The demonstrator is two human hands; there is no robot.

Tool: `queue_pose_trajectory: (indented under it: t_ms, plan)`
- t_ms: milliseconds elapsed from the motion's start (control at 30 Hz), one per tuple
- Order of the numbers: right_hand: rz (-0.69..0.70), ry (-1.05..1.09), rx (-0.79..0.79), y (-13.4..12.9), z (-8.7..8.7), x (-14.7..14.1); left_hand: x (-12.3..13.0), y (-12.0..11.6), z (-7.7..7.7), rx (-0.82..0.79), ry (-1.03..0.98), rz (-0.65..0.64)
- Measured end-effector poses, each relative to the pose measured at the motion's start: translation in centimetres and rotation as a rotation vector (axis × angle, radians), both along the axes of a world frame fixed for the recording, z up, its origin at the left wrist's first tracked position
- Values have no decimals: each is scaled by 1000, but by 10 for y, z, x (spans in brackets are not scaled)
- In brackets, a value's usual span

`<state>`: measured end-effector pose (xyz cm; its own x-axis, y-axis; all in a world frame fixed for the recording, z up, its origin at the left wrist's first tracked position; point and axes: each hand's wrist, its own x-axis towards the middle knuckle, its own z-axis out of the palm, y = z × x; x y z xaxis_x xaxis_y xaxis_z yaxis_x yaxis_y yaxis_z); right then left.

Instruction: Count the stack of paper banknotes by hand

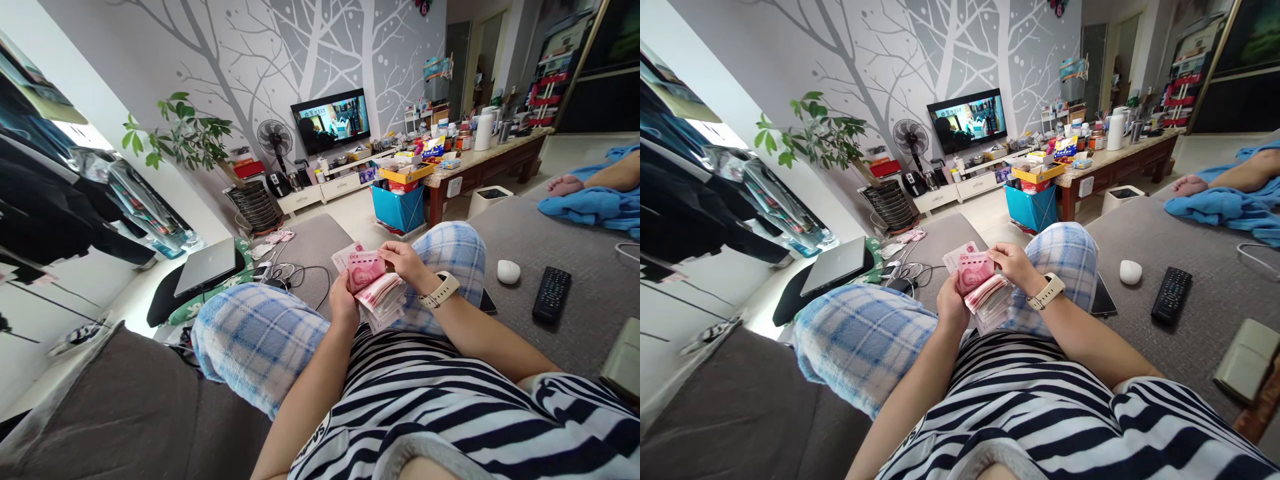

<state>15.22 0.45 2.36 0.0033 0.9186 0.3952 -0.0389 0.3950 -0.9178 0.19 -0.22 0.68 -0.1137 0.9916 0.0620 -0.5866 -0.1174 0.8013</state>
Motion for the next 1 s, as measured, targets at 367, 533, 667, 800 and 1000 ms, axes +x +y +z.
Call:
queue_pose_trajectory:
  t_ms: [367,533,667,800,1000]
  plan:
    - [43,13,10,-6,6,-1,-1,2,-2,-2,44,37]
    - [46,14,-4,-8,8,-2,0,-1,1,-3,42,16]
    - [54,19,-12,-8,9,-2,0,0,0,0,40,21]
    - [66,34,-5,-9,9,-2,-2,3,-3,21,99,17]
    - [62,20,2,-9,9,-1,-4,6,-8,27,135,25]
